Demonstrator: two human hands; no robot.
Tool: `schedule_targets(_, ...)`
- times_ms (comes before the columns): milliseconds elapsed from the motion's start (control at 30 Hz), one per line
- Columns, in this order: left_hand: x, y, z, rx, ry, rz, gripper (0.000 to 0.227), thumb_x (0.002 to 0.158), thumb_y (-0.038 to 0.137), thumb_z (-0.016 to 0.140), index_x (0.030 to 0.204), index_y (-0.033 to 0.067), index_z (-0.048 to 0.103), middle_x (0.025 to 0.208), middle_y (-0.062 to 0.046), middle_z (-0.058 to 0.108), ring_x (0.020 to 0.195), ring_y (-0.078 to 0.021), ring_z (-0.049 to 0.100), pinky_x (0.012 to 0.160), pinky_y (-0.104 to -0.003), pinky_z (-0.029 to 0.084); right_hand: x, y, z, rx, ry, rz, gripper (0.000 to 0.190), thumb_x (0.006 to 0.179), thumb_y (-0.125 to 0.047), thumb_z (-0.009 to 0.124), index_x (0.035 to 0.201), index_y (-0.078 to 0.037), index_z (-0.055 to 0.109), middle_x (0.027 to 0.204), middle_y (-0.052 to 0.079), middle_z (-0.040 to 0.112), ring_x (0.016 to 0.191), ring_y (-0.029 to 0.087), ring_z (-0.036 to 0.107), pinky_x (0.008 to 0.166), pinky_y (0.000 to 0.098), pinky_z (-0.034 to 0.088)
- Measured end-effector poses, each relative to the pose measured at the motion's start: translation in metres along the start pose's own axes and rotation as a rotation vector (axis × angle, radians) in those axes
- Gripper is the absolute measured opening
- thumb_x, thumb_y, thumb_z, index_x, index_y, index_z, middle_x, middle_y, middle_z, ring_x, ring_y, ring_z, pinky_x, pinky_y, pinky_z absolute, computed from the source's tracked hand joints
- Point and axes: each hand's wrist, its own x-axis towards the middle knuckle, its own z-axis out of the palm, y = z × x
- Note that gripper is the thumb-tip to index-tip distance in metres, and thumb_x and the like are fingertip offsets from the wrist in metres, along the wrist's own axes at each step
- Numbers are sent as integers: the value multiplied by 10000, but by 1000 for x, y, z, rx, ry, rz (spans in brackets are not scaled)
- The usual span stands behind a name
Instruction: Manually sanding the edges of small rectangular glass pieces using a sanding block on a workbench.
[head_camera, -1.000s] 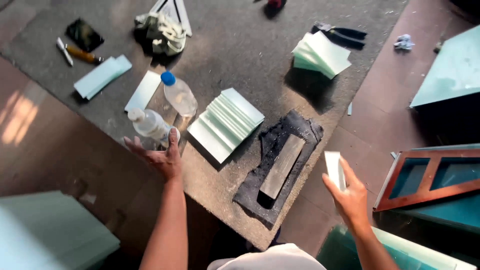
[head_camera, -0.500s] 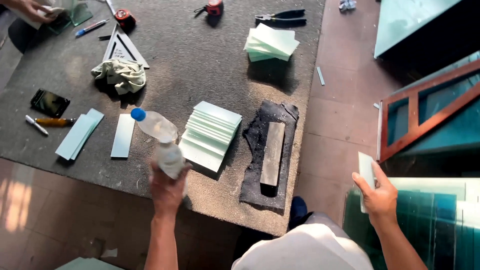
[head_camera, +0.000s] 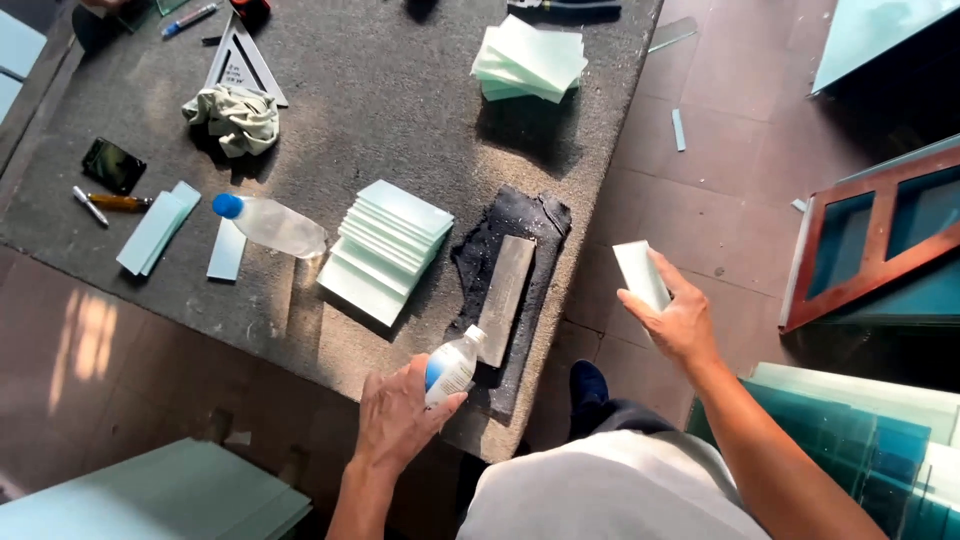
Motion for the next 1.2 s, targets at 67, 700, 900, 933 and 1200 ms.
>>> schedule_targets(67, 7, 11, -10, 88, -106, -26, 718, 986, 778, 678, 1318, 148, 582, 980, -37, 763, 760, -322, 725, 842, -483, 456, 12, 13, 0, 32, -29, -78, 853, 816, -425, 868, 1626, -302, 631, 1615, 16, 673, 1377, 168, 628, 1092, 328, 488)
schedule_targets(700, 97, 105, -83, 245, -264, -168, 553, 951, 624, 812, 1149, 120, 698, 928, -111, 850, 892, -322, 850, 831, -444, 450, 15, 74, -54, 75, -10, -70, 870, 803, -362, 1002, 1603, -227, 688, 1484, 298, 708, 1400, 562, 622, 1125, 687, 521)
schedule_targets(900, 97, 103, -72, 210, -102, -181, 568, 930, 627, 847, 1121, 108, 718, 891, -120, 841, 861, -291, 856, 831, -450, 497, 32, 100, -41, -7, -92, -154, 879, 827, -410, 970, 1637, -257, 666, 1406, 266, 765, 1293, 536, 713, 1004, 645, 602)
schedule_targets(933, 92, 103, -73, 96, -59, -221, 575, 917, 607, 860, 1121, 87, 720, 874, -133, 841, 850, -328, 854, 840, -470, 498, 36, 102, -33, -63, -119, -222, 888, 795, -424, 981, 1619, -297, 673, 1331, 245, 790, 1224, 517, 745, 940, 627, 636)
schedule_targets(1200, 41, 81, -74, -485, 485, -538, 708, 998, 503, 835, 1422, -19, 615, 1068, -325, 818, 1011, -488, 825, 1001, -615, 541, 12, 17, 44, -586, -451, -851, 719, 863, -628, 761, 1556, -499, 620, 1052, 49, 723, 851, 386, 820, 757, 527, 707)
